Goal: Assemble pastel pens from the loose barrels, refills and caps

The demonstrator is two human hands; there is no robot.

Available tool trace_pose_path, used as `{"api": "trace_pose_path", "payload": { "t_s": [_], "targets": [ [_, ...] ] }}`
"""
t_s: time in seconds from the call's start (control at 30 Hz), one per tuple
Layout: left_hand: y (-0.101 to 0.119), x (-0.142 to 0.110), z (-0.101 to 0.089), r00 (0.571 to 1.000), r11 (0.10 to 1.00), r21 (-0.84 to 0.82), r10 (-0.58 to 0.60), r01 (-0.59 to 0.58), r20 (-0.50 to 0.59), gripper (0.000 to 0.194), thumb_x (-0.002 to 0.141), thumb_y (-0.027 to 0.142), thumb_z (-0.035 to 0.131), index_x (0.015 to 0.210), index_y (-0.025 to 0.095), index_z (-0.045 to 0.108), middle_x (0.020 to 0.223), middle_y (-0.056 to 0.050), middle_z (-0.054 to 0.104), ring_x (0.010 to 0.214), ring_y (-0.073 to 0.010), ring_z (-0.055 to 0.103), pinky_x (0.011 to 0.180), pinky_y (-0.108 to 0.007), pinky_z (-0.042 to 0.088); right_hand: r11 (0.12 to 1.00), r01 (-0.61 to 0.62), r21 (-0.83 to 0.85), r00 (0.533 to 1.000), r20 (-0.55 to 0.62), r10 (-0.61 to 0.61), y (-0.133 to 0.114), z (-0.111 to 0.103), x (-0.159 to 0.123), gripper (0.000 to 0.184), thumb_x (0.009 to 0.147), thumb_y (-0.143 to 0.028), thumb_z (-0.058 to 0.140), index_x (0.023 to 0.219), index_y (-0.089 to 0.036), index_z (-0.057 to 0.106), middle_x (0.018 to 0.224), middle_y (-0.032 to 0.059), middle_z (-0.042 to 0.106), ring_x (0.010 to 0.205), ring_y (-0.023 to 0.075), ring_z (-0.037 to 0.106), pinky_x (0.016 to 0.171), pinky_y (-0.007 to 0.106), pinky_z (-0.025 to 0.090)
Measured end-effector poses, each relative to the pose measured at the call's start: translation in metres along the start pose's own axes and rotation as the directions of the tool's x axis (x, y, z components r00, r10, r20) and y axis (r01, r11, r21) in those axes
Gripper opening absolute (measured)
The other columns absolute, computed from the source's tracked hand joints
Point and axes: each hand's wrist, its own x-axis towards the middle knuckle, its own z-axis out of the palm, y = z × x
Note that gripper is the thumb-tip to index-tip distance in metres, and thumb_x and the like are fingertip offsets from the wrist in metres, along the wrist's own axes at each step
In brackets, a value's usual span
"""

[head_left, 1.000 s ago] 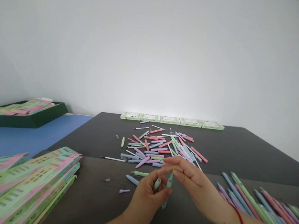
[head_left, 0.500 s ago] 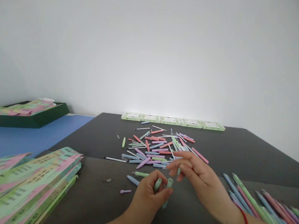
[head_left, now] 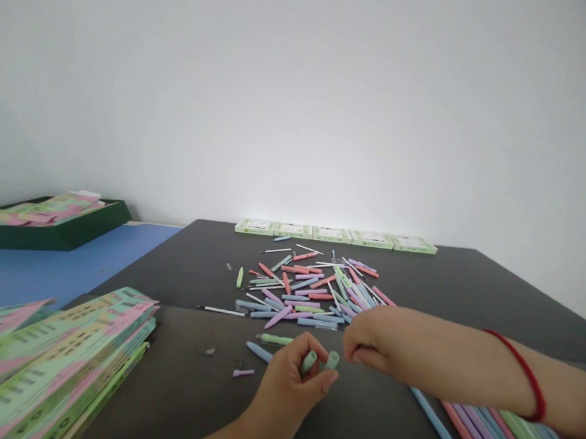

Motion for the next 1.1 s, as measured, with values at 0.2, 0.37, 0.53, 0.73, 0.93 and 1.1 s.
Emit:
{"api": "trace_pose_path", "payload": {
  "t_s": [0.2,0.37,0.53,0.73,0.93,1.1],
  "targets": [
    [-0.001,0.001,0.0,1.0,1.0,-0.029,-0.006,0.007,0.023,0.014,0.075,0.021,0.063,0.073,0.019,0.049,0.053,0.01,0.034,0.05,-0.0082,0.032,0.049,-0.02,0.026,0.979,-0.024,-0.203,0.995,-0.095,0.005,-0.004,0.007,0.01,0.015,0.083,-0.015,0.053,0.097,-0.019,0.058,0.061,0.0019,0.062,0.05,0.0174,0.058,0.045,0.025,0.028],
    [0.002,0.001,0.002,1.0,0.999,-0.041,-0.007,0.007,0.016,0.014,0.075,0.02,0.062,0.073,0.019,0.049,0.053,0.01,0.034,0.05,-0.0082,0.029,0.047,-0.02,0.025,0.974,-0.009,-0.227,0.985,-0.171,-0.031,0.0,0.019,0.01,0.006,0.082,-0.014,0.054,0.085,-0.018,0.058,0.061,0.0024,0.059,0.046,0.0148,0.055,0.046,0.025,0.031],
    [0.007,0.001,0.003,1.0,0.999,-0.053,0.003,-0.003,0.003,0.014,0.073,0.019,0.062,0.072,0.019,0.048,0.053,0.01,0.033,0.049,-0.0082,0.028,0.046,-0.02,0.025,0.994,0.044,-0.098,0.989,-0.137,-0.057,-0.007,0.015,0.011,0.019,0.082,-0.01,0.05,0.076,-0.022,0.063,0.066,0.0018,0.065,0.056,0.0157,0.059,0.054,0.024,0.036],
    [0.011,0.0,0.002,1.0,0.998,-0.055,0.008,-0.008,0.001,0.014,0.072,0.017,0.062,0.071,0.018,0.048,0.053,0.01,0.032,0.05,-0.008,0.026,0.046,-0.019,0.025,0.996,-0.086,-0.034,0.975,-0.21,0.077,-0.014,0.011,-0.004,0.02,0.081,-0.012,0.05,0.096,-0.022,0.06,0.059,0.0004,0.062,0.048,0.0157,0.055,0.048,0.024,0.03],
    [0.009,-0.002,0.002,1.0,0.999,0.045,0.018,-0.019,0.024,0.012,0.073,0.016,0.061,0.074,0.019,0.049,0.054,0.01,0.034,0.051,-0.0087,0.028,0.047,-0.02,0.024,0.997,-0.06,0.046,0.983,-0.172,0.067,-0.012,0.009,-0.002,0.009,0.085,-0.019,0.049,0.087,-0.023,0.057,0.065,-0.001,0.063,0.055,0.0146,0.053,0.047,0.023,0.026],
    [0.005,-0.003,0.002,0.999,0.991,0.13,0.027,-0.03,0.029,0.01,0.072,0.014,0.06,0.076,0.019,0.052,0.057,0.008,0.038,0.053,-0.0094,0.031,0.049,-0.02,0.025,0.999,-0.032,-0.017,0.989,-0.144,0.03,-0.011,0.014,0.007,0.01,0.079,-0.016,0.054,0.077,-0.021,0.061,0.063,-0.0009,0.062,0.056,0.014,0.053,0.048,0.023,0.024]
  ]
}}
